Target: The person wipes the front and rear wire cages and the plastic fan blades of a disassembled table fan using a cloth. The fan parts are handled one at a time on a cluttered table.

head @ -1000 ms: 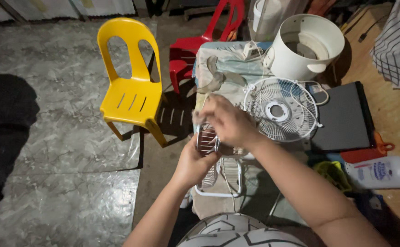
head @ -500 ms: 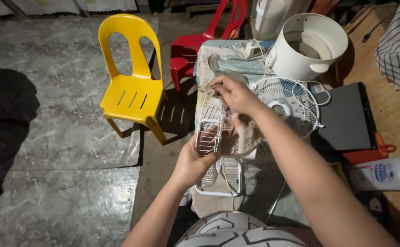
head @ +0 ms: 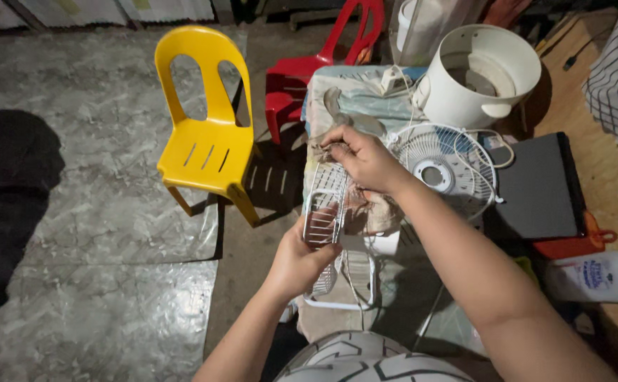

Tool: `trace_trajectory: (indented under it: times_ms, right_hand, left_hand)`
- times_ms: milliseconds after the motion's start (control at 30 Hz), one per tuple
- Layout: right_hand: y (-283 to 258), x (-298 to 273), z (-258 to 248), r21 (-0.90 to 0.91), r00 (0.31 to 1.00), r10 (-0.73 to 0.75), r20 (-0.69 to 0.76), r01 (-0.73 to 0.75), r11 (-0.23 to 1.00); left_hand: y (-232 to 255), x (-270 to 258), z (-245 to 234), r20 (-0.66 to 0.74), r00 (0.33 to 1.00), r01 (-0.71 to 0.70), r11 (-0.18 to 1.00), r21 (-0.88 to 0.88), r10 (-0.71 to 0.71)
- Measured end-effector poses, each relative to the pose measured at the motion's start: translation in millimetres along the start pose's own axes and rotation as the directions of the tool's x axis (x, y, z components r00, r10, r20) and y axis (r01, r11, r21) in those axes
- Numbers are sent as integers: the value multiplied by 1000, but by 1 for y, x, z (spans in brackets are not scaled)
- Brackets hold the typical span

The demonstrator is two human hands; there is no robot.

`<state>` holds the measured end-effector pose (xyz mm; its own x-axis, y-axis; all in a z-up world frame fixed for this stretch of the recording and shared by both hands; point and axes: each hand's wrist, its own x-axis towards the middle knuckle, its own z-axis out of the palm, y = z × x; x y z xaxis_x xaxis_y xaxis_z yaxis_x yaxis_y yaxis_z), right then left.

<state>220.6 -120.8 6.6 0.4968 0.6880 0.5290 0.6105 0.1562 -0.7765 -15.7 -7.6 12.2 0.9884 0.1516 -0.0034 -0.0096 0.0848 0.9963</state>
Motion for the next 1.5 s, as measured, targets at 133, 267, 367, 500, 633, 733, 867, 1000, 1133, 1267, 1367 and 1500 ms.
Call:
trace_trajectory:
  times_ms: [133, 267, 367, 500, 633, 733, 867, 1000, 1133, 1267, 1367, 1500]
  right_hand:
    - [32, -1, -6, 69, 955, 297, 14, -297, 952]
    - [95, 0, -7, 177, 982, 190, 10, -189, 966]
    - [130, -6, -8, 215, 962, 268, 57, -274, 938]
    - [124, -29, -1, 422, 813, 545, 206, -576, 700]
    - [64, -68, 13, 671, 634, 663, 399, -694, 260]
    - [32, -95, 17, 744, 529, 706, 472, -668, 3]
    - [70, -95, 23, 732, 614, 652, 445, -668, 130]
    - [152, -69, 19, 478, 742, 557, 374, -668, 570]
    - [171, -41, -6, 738, 708, 692, 140, -540, 404]
    - [124, -17, -34, 632, 872, 488, -43, -355, 689]
    - [97, -6, -34, 831, 922, 387, 22, -231, 505]
    - [110, -18, -6, 739, 771, 631, 91, -477, 476]
  left_hand:
    - [3, 4, -2, 5, 1000, -4, 1000, -6, 4]
    - [7, 2, -2, -1, 1000, 25, 999, -31, -25]
    - [9, 1, -4, -8, 999, 41, 999, 2, -41]
    - [9, -2, -3, -16, 999, 44, 999, 4, -43]
    - [9, -3, -3, 2, 1000, 28, 1000, 3, -28]
    - [8, 0, -3, 2, 1000, 3, 1000, 7, -3]
    - [5, -3, -3, -24, 998, 55, 998, 9, -55]
    - [6, 0, -2, 12, 999, 43, 999, -13, -42]
    - [8, -2, -3, -8, 998, 60, 998, 31, -60]
    - [8, -2, -4, 6, 1000, 18, 1000, 25, -18]
    - [9, 1, -5, -2, 1000, 15, 1000, 18, -15]
    - [9, 2, -5, -34, 999, 19, 996, 89, -16]
